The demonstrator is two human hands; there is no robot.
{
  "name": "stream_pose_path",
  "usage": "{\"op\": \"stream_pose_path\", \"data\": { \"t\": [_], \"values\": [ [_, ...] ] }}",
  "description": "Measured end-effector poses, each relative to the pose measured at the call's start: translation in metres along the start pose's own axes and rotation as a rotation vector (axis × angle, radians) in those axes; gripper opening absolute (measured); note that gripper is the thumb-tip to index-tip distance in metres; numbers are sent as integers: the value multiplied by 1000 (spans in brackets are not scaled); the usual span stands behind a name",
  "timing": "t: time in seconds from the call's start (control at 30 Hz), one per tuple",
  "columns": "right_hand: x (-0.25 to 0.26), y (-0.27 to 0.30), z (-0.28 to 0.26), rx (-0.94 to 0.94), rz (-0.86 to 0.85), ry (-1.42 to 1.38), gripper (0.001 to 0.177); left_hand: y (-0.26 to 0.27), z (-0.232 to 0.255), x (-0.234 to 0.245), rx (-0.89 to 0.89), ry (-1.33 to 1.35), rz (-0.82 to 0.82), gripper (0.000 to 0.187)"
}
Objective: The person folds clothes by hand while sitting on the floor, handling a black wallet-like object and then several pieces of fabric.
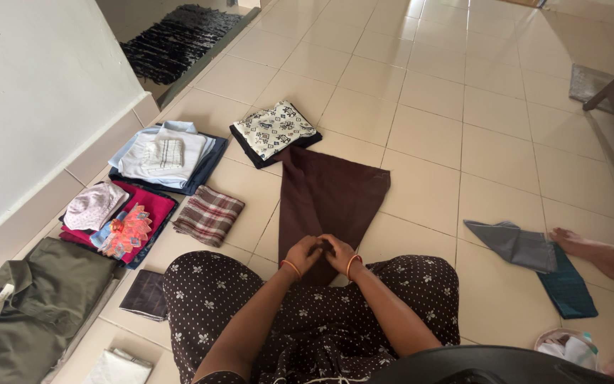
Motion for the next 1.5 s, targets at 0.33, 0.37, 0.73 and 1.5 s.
{"op": "stream_pose_path", "data": {
  "t": [0.33, 0.37, 0.73, 1.5],
  "values": [
    [35, -3, 44, -184, 94, 414, 43, -2, -3, 8, 13, 301, -68, 27],
    [35, -4, 43, -152, 117, 348, 50, -1, -7, 3, 54, 316, -138, 26],
    [-6, -17, 42, -311, -170, -351, 108, 14, 5, -16, 61, 343, -409, 27],
    [70, -40, 3, -48, 294, -210, 32, -41, 238, 234, -520, -445, 383, 12]
  ]
}}
Point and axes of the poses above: each hand's wrist, its own y-axis away from the middle knuckle, its own x-axis out of the back of the hand, z = x × y, the point moved 8 cm from there along -y, towards the middle knuckle, and after that the axes turned 3 degrees about -z, right-handed, at the moved point
